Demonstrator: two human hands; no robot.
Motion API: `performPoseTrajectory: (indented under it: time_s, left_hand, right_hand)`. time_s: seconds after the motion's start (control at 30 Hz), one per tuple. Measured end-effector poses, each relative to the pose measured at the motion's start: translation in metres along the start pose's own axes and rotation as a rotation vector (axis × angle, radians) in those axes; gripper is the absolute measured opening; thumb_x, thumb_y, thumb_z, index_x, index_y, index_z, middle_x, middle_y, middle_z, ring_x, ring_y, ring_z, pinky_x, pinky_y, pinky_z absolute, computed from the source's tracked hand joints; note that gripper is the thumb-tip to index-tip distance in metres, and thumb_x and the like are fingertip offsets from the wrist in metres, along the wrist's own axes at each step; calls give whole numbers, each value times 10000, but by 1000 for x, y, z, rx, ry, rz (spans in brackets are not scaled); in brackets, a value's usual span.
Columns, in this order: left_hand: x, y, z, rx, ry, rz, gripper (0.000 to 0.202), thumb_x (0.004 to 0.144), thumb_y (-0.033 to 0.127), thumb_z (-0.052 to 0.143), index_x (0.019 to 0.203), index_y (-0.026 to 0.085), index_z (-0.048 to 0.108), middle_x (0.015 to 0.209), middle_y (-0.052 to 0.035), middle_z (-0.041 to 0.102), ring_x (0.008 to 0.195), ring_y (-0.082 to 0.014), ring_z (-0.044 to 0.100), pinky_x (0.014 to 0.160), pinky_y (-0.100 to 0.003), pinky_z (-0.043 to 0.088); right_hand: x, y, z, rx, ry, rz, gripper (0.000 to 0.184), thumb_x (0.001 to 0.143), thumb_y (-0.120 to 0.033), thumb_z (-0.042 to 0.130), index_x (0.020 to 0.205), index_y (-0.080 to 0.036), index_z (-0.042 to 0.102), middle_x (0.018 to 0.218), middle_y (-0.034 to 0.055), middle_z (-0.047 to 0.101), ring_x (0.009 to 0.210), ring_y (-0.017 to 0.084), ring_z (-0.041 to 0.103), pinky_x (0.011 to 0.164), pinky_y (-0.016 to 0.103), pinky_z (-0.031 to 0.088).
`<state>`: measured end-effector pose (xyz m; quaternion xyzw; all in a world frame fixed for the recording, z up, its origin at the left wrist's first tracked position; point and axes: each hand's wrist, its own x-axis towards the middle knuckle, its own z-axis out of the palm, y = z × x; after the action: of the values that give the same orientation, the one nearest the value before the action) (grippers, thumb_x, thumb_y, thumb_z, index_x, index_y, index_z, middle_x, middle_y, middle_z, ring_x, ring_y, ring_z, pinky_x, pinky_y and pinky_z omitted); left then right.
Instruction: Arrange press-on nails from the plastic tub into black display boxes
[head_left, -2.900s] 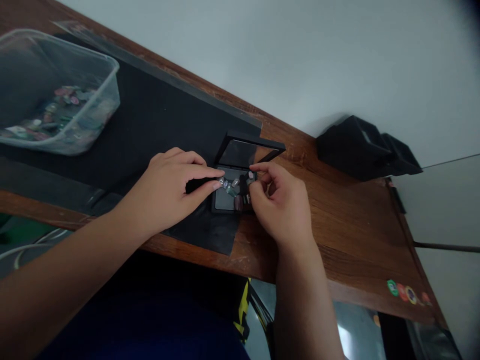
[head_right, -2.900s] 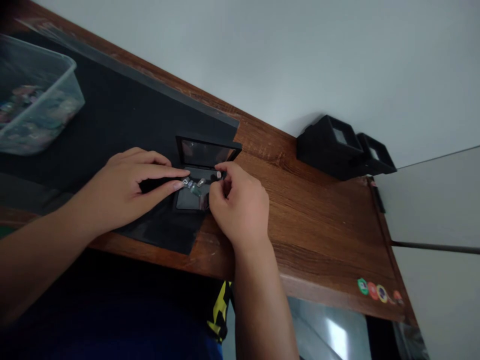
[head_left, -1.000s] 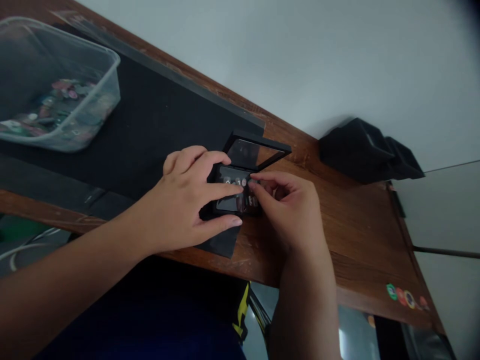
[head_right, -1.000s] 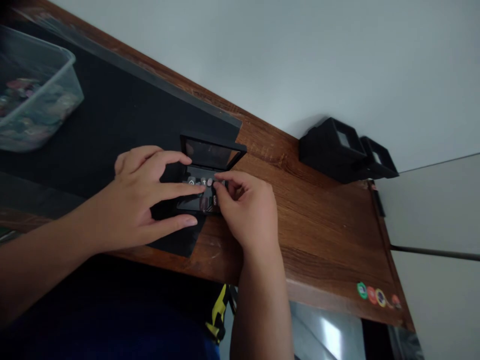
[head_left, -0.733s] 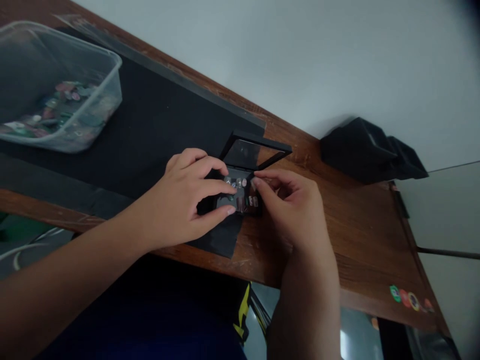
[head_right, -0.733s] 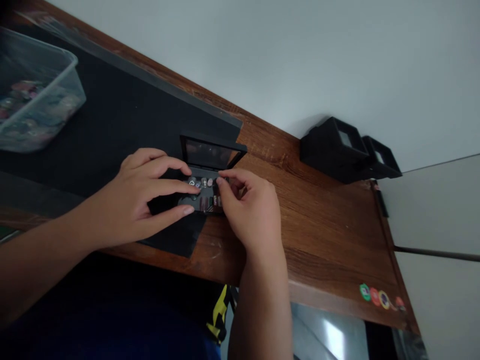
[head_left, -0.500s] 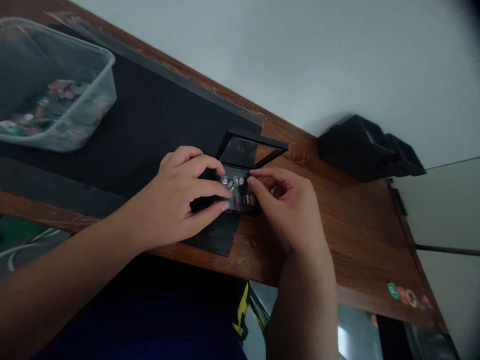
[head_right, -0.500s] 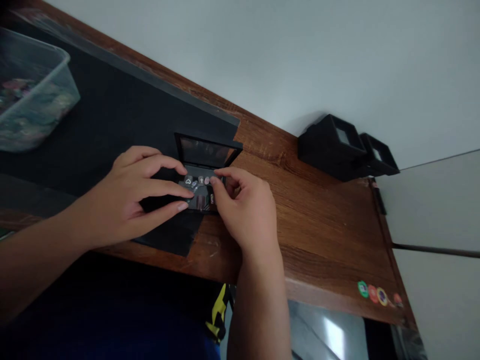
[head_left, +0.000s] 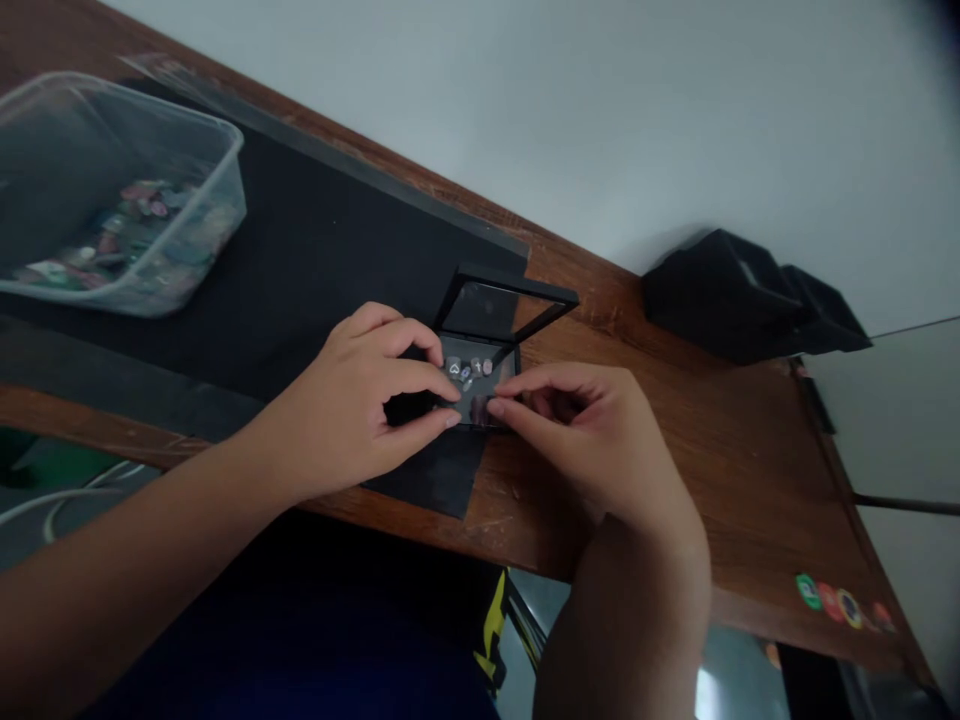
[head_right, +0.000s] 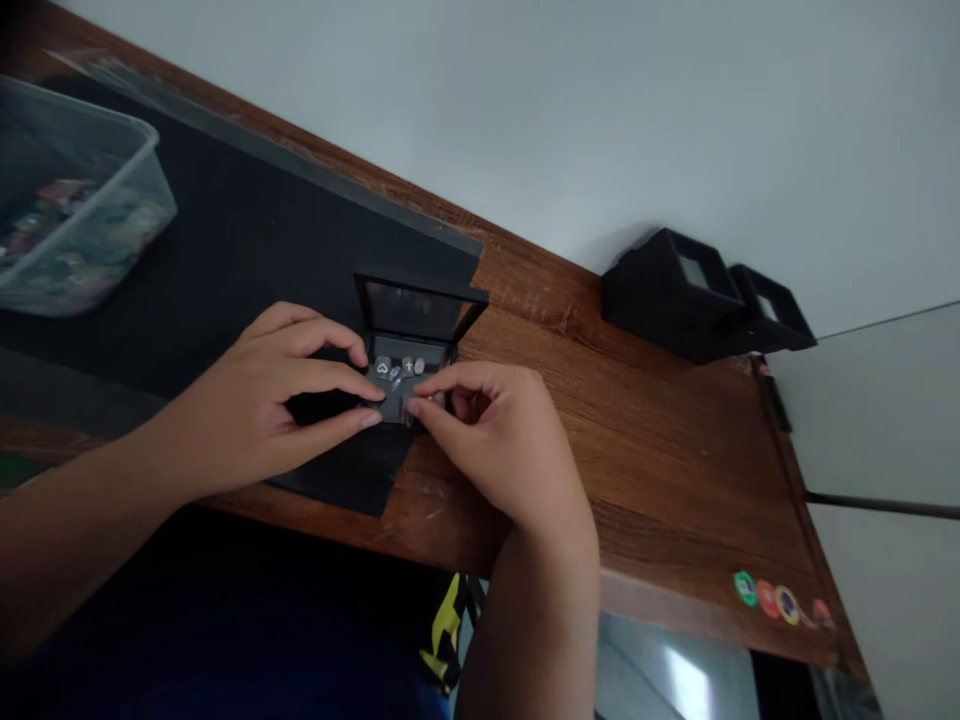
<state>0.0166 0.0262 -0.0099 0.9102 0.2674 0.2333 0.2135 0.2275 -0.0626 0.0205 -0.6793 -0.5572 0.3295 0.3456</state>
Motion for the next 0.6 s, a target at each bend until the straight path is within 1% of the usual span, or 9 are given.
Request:
performPoseTrajectory:
  time_s: [0.07,0.13,0.27,0.33,0.37,0.5,0.6]
  left_hand:
    - [-1,1,0,23,-7,-16,197,921,381,636,1001,302,797,1121,-62,665,1097,-296,522,965,-490,440]
    - [-1,2,0,50,-13,-12,224,924,388,624,1055,327,795,1212,-74,641,1151,-325,498,991,-537,417]
    - [-2,2,2,90,-24,30,250,929,402,615,1112,376,784,1374,-77,568,1237,-382,446,1004,-617,377]
    - [-2,2,3,94,-35,38,258,933,403,610,1126,378,778,1397,-76,558,1257,-392,437,1006,-626,374]
    - [-2,2,3,95,-38,36,262,935,402,608,1134,374,775,1407,-76,553,1266,-394,431,1009,-627,372]
    - [-3,0,5,106,-36,34,271,948,403,605,1165,358,761,1437,-78,541,1289,-386,414,1021,-620,371]
    - [-4,-2,7,109,-34,25,291,959,440,594,1188,353,750,1430,-79,550,1294,-379,421,1025,-610,375]
  right_hand:
    - [0,-1,1,-18,-25,-15,87,829,-287,778,892,-238,811,756,10,746,620,132,594,549,257,412]
    - [0,-2,3,-47,-31,-29,109,844,-295,763,928,-247,814,766,8,750,604,127,583,538,255,404]
    - [2,-1,7,-154,26,-42,160,881,-303,715,1003,-265,812,741,1,737,581,126,576,545,262,408]
    - [4,-1,8,-208,45,-55,189,896,-284,683,1040,-281,804,723,-6,730,587,135,590,559,268,421]
    - [4,-1,9,-229,54,-66,211,901,-267,664,1062,-286,800,747,-4,742,611,143,610,577,272,437]
    - [8,-4,11,-359,79,-123,322,876,-172,600,1105,-284,797,945,23,793,808,195,695,689,304,495]
    - [9,-6,13,-446,65,-132,364,851,-153,587,1116,-290,797,925,18,795,803,199,697,674,305,489]
